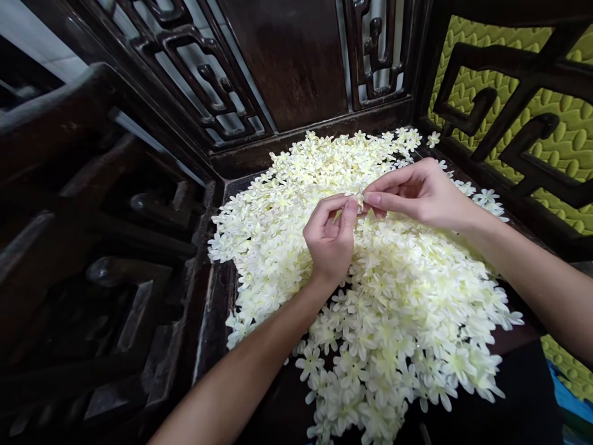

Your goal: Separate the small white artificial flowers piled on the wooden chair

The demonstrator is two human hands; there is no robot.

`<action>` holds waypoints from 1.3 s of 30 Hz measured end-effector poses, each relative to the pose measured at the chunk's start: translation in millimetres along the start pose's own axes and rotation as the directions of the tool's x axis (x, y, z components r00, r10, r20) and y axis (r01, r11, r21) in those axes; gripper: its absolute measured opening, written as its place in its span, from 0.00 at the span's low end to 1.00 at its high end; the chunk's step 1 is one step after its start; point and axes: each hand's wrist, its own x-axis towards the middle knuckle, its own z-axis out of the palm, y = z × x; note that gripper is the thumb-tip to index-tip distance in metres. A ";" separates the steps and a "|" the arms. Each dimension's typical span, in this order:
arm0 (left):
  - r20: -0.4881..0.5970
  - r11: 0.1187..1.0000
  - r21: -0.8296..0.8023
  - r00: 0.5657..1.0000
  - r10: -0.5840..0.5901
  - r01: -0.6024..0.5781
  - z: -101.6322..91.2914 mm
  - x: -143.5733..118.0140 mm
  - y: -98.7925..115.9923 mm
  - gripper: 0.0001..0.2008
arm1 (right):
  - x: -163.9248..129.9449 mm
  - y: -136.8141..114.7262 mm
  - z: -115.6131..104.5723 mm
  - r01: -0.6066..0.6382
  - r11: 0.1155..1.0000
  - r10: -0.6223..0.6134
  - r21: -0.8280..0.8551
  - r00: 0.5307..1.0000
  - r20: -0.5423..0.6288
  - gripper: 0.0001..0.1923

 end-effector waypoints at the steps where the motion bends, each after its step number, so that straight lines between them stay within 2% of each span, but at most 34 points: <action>1: -0.001 1.000 -0.001 1.000 -0.003 0.003 0.0 0.0 0.0 0.03 | 0.1 0.2 0.0 -0.001 1.000 0.001 -0.004 1.000 0.001 0.11; 15: 0.008 1.000 -0.002 0.999 -0.031 0.032 -0.3 -0.2 0.3 0.04 | 0.0 -0.5 1.7 -0.031 1.000 0.031 -0.001 0.999 -0.024 0.07; 20: 0.013 0.995 -0.056 0.996 -0.083 0.084 1.0 0.4 3.3 0.06 | -0.2 -1.2 4.9 -0.005 1.000 0.004 -0.011 1.000 -0.016 0.05; 28: -0.013 0.993 -0.036 0.994 -0.111 0.110 0.4 -1.0 2.3 0.05 | -0.6 1.2 6.6 0.021 1.000 -0.021 -0.013 0.998 -0.058 0.06; 33: 0.041 0.995 -0.012 0.994 -0.099 0.100 0.8 -2.2 0.6 0.06 | 0.8 4.1 5.9 0.009 0.999 -0.011 -0.031 0.998 -0.054 0.05; 39: 0.054 0.996 -0.005 0.994 -0.091 0.091 -0.1 -2.8 -2.9 0.06 | 1.7 4.6 5.9 0.022 0.997 -0.024 -0.076 0.999 -0.035 0.04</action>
